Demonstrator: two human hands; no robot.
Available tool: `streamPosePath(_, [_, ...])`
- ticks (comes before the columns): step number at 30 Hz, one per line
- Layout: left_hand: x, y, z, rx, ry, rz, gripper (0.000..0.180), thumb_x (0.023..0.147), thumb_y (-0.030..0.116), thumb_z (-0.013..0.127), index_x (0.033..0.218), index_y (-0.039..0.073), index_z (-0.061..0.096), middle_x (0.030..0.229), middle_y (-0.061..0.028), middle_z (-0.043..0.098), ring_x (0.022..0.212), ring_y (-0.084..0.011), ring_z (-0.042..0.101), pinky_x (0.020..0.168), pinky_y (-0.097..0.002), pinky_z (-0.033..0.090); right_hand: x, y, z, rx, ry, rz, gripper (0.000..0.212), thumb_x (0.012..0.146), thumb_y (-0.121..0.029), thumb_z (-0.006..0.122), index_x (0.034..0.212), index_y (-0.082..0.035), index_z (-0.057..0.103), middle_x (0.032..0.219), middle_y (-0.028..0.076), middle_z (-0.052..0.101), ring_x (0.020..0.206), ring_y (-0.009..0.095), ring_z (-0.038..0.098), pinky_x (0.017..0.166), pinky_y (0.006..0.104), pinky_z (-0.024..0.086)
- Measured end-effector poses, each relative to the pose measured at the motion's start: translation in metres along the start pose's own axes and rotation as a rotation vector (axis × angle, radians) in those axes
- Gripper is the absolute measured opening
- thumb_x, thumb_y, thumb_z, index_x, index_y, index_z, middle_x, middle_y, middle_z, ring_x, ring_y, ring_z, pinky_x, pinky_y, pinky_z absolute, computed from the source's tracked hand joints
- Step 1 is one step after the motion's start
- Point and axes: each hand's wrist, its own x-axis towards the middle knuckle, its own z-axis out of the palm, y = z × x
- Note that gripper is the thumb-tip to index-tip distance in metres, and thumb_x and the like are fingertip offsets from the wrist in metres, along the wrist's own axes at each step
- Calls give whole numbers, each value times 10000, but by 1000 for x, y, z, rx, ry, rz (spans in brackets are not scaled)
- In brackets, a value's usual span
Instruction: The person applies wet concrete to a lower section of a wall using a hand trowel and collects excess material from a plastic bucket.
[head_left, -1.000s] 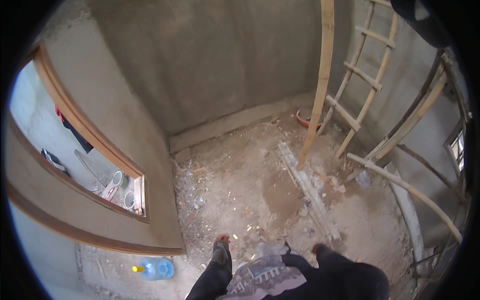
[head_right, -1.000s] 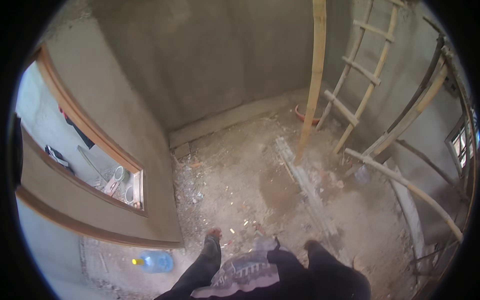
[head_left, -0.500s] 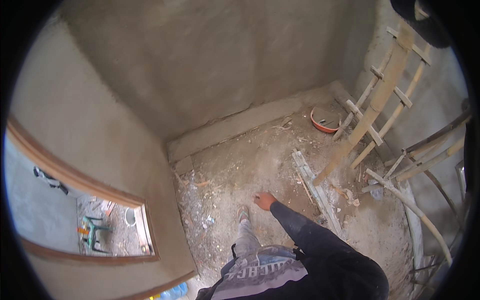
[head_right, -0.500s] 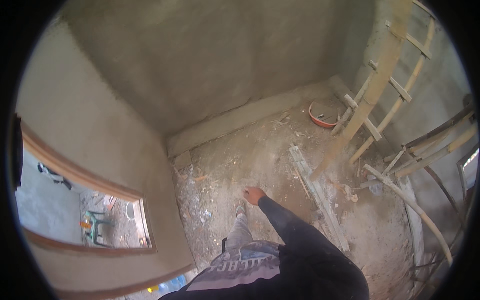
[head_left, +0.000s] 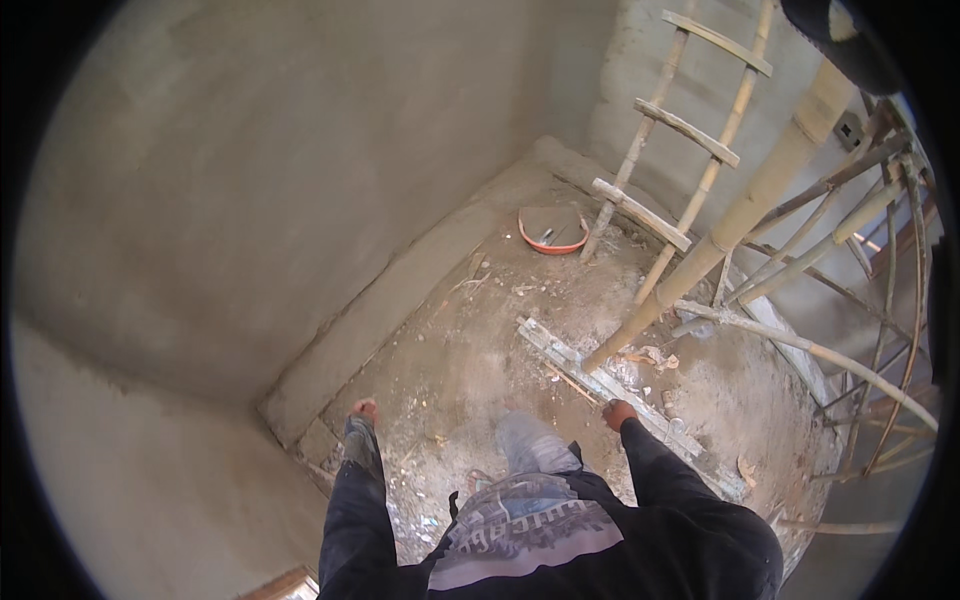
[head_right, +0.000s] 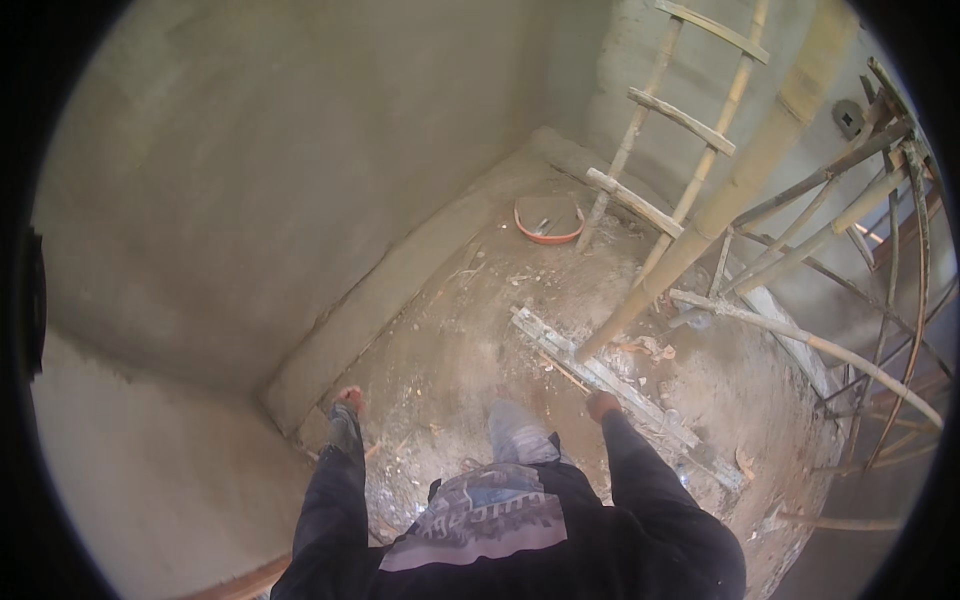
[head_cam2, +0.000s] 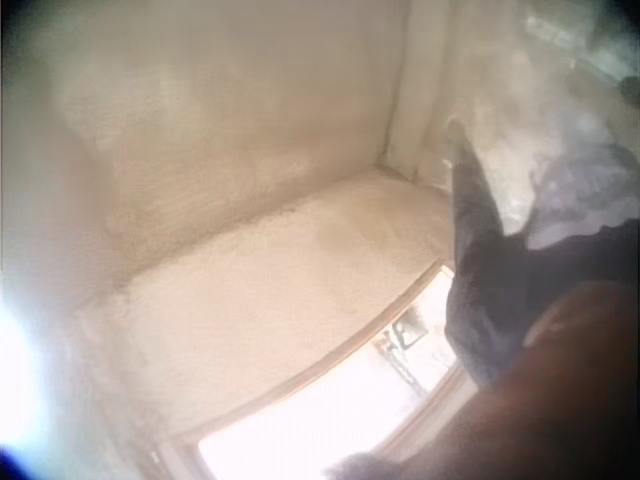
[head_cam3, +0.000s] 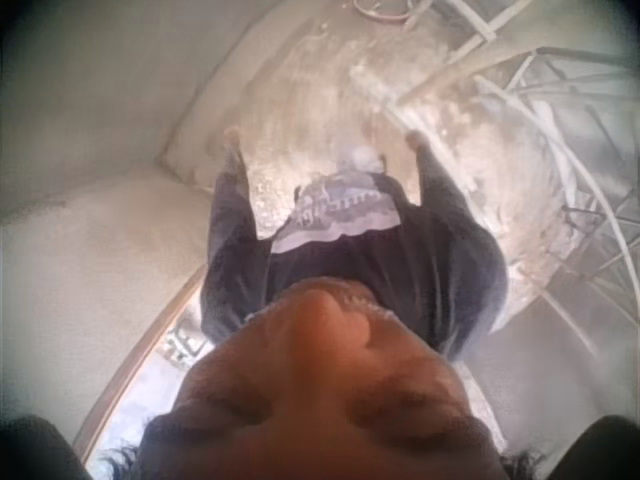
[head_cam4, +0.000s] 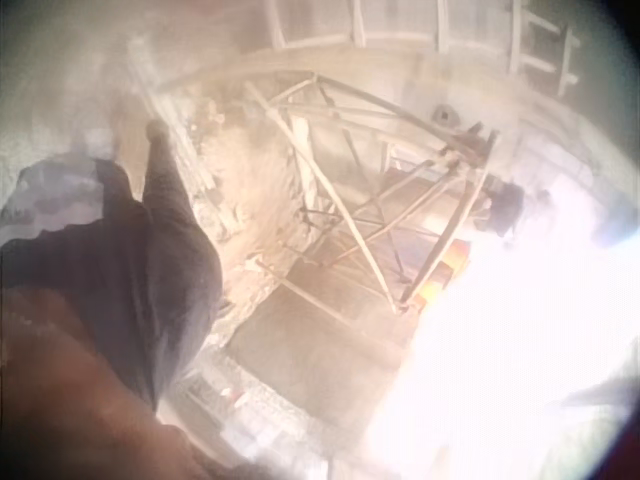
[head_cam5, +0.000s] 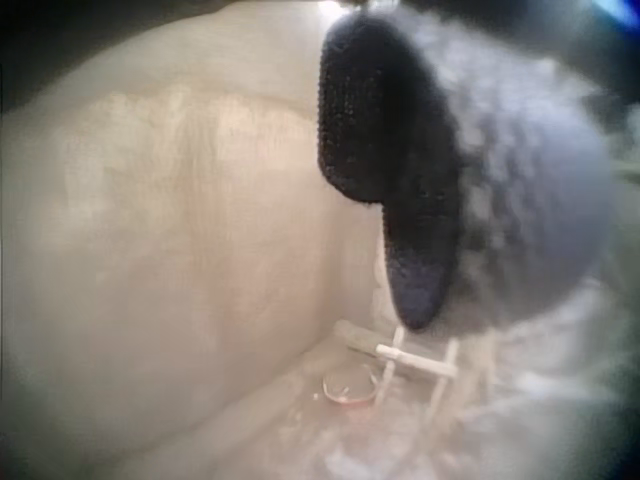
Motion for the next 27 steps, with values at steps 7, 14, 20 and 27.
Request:
streamPosePath(7, [131, 46, 95, -850, -710, 132, 380, 961, 370, 487, 1222, 121, 607, 1257, -53, 593, 1116, -251, 563, 957, -490, 412, 133, -66, 75, -362, -424, -324, 250, 903, -276, 552, 986, -151, 751, 1090, 65, 722, 1053, 286, 671, 876, 446, 539])
streamPosePath(14, [96, 87, 76, 709, -665, 450, 282, 920, 337, 549, 1010, 104, 681, 910, -110, 696, 748, -300, 650, 669, -441, 522, 334, -127, -101, 92, -83, -189, 359, 902, -327, 509, 1045, -62, 704, 1042, 178, 704, 976, 354, 682, 833, 509, 531])
streamPosePath(20, [191, 182, 77, 786, -796, 166, 157, 926, 263, 588, 992, 149, 673, 818, -59, 659, 729, -263, 632, 613, -388, 505, 459, -139, -336, 463, 149, 188, 454, 883, -394, 569, 1033, 15, 695, 1068, 279, 668, 1033, 418, 640, 913, 494, 496])
streamPosePath(27, [447, 255, 219, -459, -453, -662, 237, 936, 299, 540, 1055, 124, 645, 1015, -84, 690, 828, -301, 633, 668, -425, 493, 541, -129, -355, 515, 262, 233, 418, 887, -371, 559, 1017, 2, 694, 1066, 262, 673, 1029, 421, 635, 891, 492, 509])
